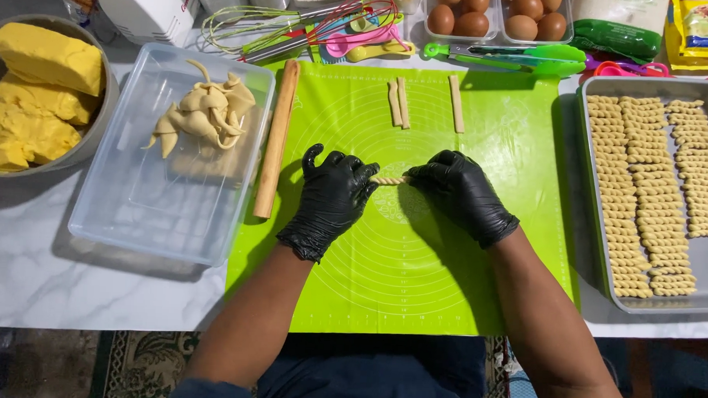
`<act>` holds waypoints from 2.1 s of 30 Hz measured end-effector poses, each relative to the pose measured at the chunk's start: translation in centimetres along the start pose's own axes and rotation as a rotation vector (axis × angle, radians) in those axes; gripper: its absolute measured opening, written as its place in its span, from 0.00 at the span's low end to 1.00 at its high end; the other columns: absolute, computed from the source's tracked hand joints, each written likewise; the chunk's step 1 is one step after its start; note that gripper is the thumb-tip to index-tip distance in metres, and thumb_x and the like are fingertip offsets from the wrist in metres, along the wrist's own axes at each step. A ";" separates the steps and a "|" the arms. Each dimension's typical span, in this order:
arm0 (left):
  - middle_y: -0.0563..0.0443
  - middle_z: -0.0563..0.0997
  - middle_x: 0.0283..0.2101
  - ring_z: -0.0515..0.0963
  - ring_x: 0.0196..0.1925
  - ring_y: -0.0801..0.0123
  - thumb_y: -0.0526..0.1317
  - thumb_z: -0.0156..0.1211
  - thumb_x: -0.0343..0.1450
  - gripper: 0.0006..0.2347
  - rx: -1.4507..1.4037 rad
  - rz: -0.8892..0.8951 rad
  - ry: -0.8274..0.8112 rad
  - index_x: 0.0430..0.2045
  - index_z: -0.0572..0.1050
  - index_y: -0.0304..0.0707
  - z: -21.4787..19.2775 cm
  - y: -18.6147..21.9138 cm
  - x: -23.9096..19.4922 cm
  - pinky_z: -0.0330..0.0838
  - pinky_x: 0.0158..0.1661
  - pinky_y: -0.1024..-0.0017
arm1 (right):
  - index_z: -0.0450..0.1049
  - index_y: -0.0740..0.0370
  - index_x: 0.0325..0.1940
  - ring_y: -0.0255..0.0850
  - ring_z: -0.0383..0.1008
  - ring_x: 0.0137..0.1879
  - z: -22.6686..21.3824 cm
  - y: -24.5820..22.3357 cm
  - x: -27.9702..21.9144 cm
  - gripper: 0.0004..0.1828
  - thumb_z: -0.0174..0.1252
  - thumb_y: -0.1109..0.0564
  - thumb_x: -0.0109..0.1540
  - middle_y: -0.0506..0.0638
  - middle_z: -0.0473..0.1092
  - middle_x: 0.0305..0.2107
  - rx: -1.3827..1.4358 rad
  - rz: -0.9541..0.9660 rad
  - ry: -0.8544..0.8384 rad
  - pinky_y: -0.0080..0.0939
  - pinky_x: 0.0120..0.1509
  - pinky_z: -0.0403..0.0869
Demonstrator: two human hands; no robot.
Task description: The person shapes small pieces of dough into thin, twisted ropes on a green silicone mat. They roll the dough with gloved hands, twist it, and then place the finished pieces onto a metal baking tray.
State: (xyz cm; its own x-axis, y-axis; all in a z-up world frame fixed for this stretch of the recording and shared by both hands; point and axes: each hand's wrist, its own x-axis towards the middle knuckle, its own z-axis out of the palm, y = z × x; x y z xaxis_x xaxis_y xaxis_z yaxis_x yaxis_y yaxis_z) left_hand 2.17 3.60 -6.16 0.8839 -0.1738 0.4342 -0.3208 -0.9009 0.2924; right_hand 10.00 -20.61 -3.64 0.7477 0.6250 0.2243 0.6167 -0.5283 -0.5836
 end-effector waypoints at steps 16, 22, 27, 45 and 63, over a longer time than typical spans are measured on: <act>0.55 0.78 0.28 0.81 0.36 0.58 0.44 0.65 0.65 0.02 -0.020 0.005 0.013 0.26 0.78 0.58 -3.8 6.7 3.4 0.71 0.48 0.54 | 0.80 0.50 0.40 0.52 0.77 0.41 -5.8 0.0 -3.6 0.06 0.68 0.54 0.60 0.49 0.74 0.32 -0.238 -0.080 0.083 0.51 0.43 0.73; 0.54 0.79 0.31 0.80 0.40 0.58 0.45 0.65 0.65 0.02 -0.114 0.041 -0.096 0.27 0.80 0.58 0.6 12.8 6.4 0.62 0.56 0.44 | 0.79 0.49 0.39 0.51 0.77 0.40 -11.0 2.6 -10.0 0.05 0.67 0.55 0.60 0.49 0.75 0.32 -0.334 -0.045 0.179 0.49 0.42 0.72; 0.55 0.80 0.29 0.80 0.40 0.60 0.45 0.64 0.65 0.02 -0.295 0.068 -0.117 0.26 0.80 0.56 5.3 19.7 9.3 0.55 0.61 0.44 | 0.80 0.50 0.42 0.49 0.77 0.43 -15.7 7.2 -16.9 0.06 0.68 0.57 0.61 0.49 0.76 0.36 -0.332 0.129 0.254 0.48 0.45 0.72; 0.57 0.83 0.30 0.77 0.52 0.55 0.34 0.56 0.59 0.10 -0.306 0.108 -0.555 0.23 0.83 0.56 17.2 42.4 19.7 0.50 0.66 0.40 | 0.83 0.39 0.50 0.47 0.72 0.63 -26.8 25.6 -33.8 0.11 0.69 0.48 0.63 0.43 0.74 0.59 -0.749 0.442 0.353 0.57 0.62 0.56; 0.61 0.78 0.25 0.76 0.48 0.58 0.30 0.55 0.58 0.10 -0.136 0.109 -0.481 0.11 0.76 0.56 24.4 45.3 19.9 0.52 0.67 0.40 | 0.83 0.39 0.42 0.52 0.74 0.61 -27.5 23.6 -31.2 0.12 0.65 0.40 0.56 0.47 0.77 0.56 -0.942 0.429 0.327 0.55 0.61 0.62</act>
State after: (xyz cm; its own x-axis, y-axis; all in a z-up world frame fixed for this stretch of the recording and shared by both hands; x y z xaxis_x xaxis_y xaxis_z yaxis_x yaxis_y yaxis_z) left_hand 13.55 -50.34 -5.02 0.8894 -0.4557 0.0361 -0.4325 -0.8132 0.3893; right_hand 7.98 -68.43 -2.95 0.8893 0.1733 0.4232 0.1250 -0.9823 0.1395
